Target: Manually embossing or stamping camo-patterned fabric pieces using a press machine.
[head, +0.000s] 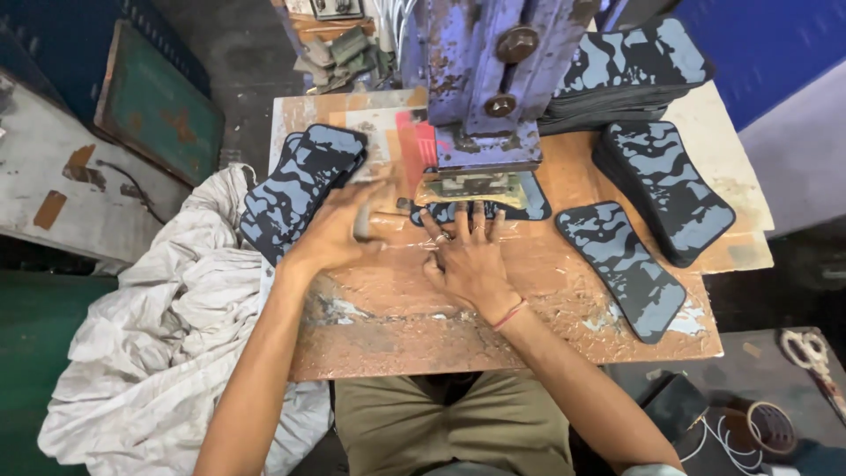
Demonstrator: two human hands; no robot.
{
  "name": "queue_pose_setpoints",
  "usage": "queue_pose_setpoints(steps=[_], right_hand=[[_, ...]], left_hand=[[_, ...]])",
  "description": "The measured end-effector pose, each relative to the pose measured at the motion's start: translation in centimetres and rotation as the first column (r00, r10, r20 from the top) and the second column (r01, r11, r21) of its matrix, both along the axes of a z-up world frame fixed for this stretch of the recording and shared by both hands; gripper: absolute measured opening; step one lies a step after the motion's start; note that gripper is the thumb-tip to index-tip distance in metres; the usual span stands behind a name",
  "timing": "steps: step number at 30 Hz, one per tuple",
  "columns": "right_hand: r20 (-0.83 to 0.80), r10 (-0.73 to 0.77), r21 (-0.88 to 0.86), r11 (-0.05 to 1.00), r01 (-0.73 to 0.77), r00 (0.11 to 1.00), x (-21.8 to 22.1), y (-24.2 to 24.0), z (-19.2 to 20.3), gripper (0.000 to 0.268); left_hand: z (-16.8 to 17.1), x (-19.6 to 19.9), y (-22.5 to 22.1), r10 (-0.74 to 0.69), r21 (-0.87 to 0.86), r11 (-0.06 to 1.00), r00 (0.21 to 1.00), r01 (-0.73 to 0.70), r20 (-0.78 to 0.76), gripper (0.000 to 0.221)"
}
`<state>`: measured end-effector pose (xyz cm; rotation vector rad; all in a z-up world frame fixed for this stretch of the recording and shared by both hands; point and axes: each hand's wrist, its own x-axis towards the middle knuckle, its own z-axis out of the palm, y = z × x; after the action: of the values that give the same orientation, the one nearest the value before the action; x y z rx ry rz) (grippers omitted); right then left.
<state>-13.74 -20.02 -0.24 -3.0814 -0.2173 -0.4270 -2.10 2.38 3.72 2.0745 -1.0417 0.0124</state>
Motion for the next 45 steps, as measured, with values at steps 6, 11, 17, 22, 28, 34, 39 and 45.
queue_pose_setpoints(steps=[6, 11, 17, 22, 28, 34, 39, 45], right_hand=[[-0.032, 0.003, 0.019, 1.0, -0.002, 0.999, -0.4, 0.4, 1.0, 0.074], [0.029, 0.01, 0.029, 1.0, -0.011, 1.0, -0.2, 0.2, 0.0, 0.073], [-0.018, 0.012, 0.055, 0.998, -0.011, 1.0, -0.3, 0.3, 0.7, 0.073], [-0.032, 0.016, 0.068, 0.998, -0.014, 0.999, -0.4, 0.1, 0.7, 0.074], [-0.062, 0.003, 0.065, 0.998, 0.001, 0.998, -0.1, 0.2, 0.8, 0.073], [-0.02, 0.009, 0.053, 0.999, -0.008, 1.0, -0.2, 0.1, 0.3, 0.071], [0.002, 0.016, 0.053, 0.998, -0.016, 1.0, -0.2, 0.2, 0.4, 0.072], [-0.007, 0.014, 0.04, 0.999, -0.014, 1.0, -0.1, 0.1, 0.2, 0.073]], left_hand=[[-0.9, 0.2, -1.2, 0.009, 0.102, 0.994, 0.99, -0.024, 0.138, 0.058], [-0.6, 0.9, -3.8, 0.164, 0.013, 0.986, 0.985, -0.166, 0.061, 0.014], [-3.0, 2.5, -4.4, 0.201, -0.05, 0.98, 0.949, -0.194, 0.244, 0.011], [-4.2, 2.5, -4.6, 0.372, -0.18, 0.923, 0.91, -0.341, 0.185, 0.008], [-2.9, -0.9, -3.5, 0.422, -0.149, 0.906, 0.874, -0.396, 0.24, 0.014], [-1.3, -1.6, -3.4, 0.231, 0.035, 0.961, 0.868, -0.274, 0.44, 0.019], [-3.4, -0.4, -3.8, 0.108, 0.197, 0.958, 0.901, -0.207, 0.42, 0.02], [-6.2, -0.9, -4.2, 0.052, 0.32, 0.922, 0.89, -0.217, 0.453, 0.042]])
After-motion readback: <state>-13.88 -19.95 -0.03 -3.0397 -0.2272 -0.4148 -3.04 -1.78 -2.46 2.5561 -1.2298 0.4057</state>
